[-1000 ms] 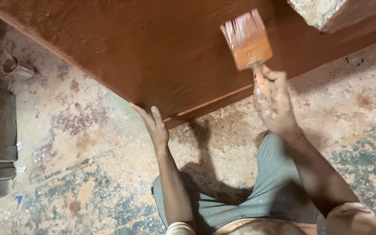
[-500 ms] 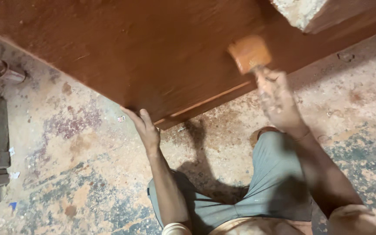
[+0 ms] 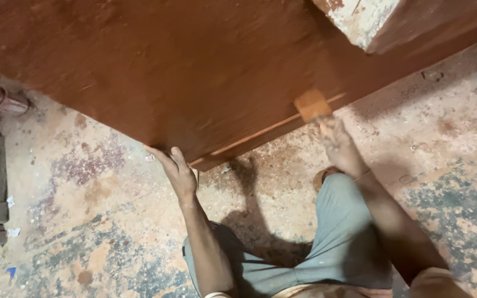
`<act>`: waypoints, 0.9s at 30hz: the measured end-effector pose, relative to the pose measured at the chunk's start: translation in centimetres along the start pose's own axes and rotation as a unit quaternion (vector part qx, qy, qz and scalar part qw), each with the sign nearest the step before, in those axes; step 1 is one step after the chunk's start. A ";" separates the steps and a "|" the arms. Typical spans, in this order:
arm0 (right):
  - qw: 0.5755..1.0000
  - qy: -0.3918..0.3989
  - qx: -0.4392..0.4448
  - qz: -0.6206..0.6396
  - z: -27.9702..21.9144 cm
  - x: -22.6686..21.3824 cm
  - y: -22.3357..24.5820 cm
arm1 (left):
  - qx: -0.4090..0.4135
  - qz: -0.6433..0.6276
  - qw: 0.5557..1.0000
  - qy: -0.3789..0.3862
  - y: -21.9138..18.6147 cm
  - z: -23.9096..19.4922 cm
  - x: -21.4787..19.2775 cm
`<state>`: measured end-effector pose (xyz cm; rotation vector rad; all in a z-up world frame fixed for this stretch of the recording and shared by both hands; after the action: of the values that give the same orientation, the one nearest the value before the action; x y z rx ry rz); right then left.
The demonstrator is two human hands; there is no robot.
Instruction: The person paints the lower edge of a wooden door or panel with a reddish-brown finish using a paintbrush. They repeatedly dip the brush into a small container and apply the paint in smooth strokes along the bottom trim.
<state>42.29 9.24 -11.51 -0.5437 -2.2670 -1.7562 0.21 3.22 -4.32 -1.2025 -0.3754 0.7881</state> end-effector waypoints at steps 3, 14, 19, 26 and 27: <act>0.991 0.092 -0.020 0.091 -1.9 1.0 6.8 | 0.001 0.015 1.000 0.004 -0.3 -0.3 -0.1; 0.875 -0.014 -0.250 -0.413 -0.4 -3.3 -1.0 | -0.004 0.037 0.999 0.004 0.1 -0.5 -0.2; 0.995 -0.024 -0.056 -0.076 1.4 -3.8 0.1 | -0.004 0.016 1.000 0.009 0.0 0.0 -0.2; 0.955 0.033 -0.244 -0.168 -2.8 -1.5 13.2 | -0.014 0.015 1.000 0.011 0.1 -0.1 -0.3; 0.946 0.038 -0.252 -0.199 -2.8 -1.4 13.0 | -0.008 0.026 1.000 0.012 0.1 -0.2 -0.3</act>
<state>48.88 9.15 0.15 -0.0861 -1.9642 -2.5307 0.06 2.90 -4.41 -1.2399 -0.3317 0.8154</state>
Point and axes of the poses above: each hand's wrist, its own z-axis towards the middle knuckle, its own x-axis out of the palm, y = z × x, the point moved 3 cm from there along z, towards the middle knuckle, and after that the axes turned 11 degrees about -y, right-handed, at the moved point
